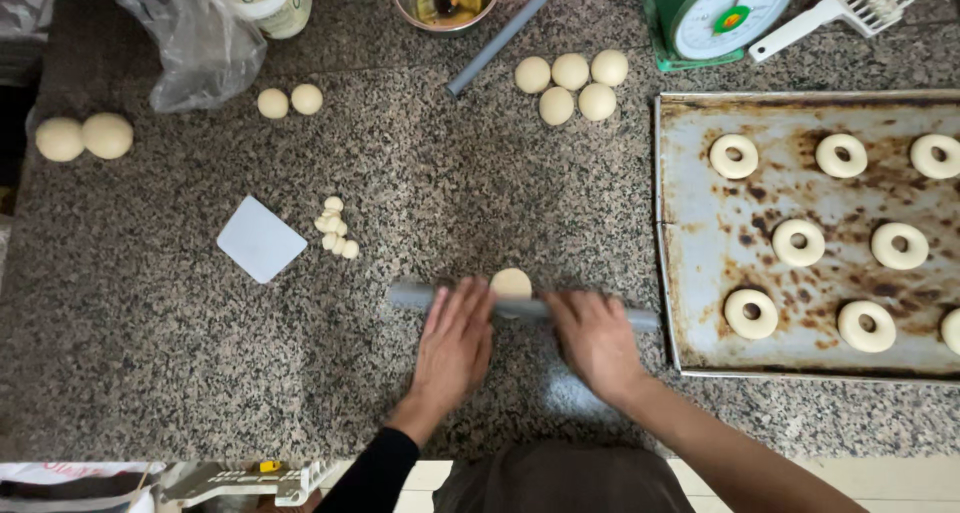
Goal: The person shapes small dough balls into rings by rolling them flat with a cylindrical tool and removing the center with a circular cutter.
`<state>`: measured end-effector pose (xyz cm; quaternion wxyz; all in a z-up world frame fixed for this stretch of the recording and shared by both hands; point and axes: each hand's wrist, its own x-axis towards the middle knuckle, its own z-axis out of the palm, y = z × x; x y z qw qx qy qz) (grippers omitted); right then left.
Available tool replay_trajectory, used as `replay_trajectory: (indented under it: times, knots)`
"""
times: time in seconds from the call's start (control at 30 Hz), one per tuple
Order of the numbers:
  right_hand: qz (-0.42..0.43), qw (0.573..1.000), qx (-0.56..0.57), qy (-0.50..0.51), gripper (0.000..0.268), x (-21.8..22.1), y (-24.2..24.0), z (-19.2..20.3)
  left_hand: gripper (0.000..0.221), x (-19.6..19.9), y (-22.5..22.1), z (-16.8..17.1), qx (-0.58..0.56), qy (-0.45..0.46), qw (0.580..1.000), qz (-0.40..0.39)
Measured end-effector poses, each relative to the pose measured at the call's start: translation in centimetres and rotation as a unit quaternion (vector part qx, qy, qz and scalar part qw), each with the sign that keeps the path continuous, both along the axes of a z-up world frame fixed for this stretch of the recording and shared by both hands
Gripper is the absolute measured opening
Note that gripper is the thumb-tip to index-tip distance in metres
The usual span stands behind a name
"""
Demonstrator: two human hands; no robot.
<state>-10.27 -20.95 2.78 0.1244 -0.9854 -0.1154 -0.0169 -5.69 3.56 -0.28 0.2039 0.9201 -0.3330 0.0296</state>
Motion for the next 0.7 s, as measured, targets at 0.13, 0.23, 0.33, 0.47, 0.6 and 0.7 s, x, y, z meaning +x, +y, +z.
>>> replay_trajectory:
  times: [0.13, 0.23, 0.33, 0.47, 0.6, 0.7]
  knots:
    - [-0.178, 0.979, 0.093, 0.029, 0.038, 2.8, -0.4, 0.5, 0.050, 2.2, -3.4, 0.6, 0.015, -0.009, 0.997, 0.070]
    - [-0.187, 0.978, 0.074, -0.048, 0.040, 4.8, -0.6, 2.0, 0.050, 2.7, -5.9, 2.5, -0.003, 0.058, 0.997, 0.052]
    - [-0.185, 0.977, 0.082, -0.063, 0.041, 5.3, -0.4, 3.0, 0.044, 2.9, -7.2, 4.4, 0.021, 0.152, 0.985, 0.074]
    - [-0.186, 0.978, 0.076, -0.063, 0.044, 5.2, -0.4, 3.0, 0.032, 5.2, -7.0, 5.0, 0.002, 0.362, 0.924, 0.121]
    - [-0.195, 0.978, 0.066, -0.039, 0.043, 5.0, -0.6, 2.7, 0.036, 5.5, -5.6, 4.2, -0.160, 0.500, 0.837, 0.155]
    - [-0.181, 0.980, 0.077, -0.042, 0.039, 5.3, -0.3, 2.6, 0.038, 5.3, -4.5, 4.6, -0.300, 0.600, 0.695, 0.257]
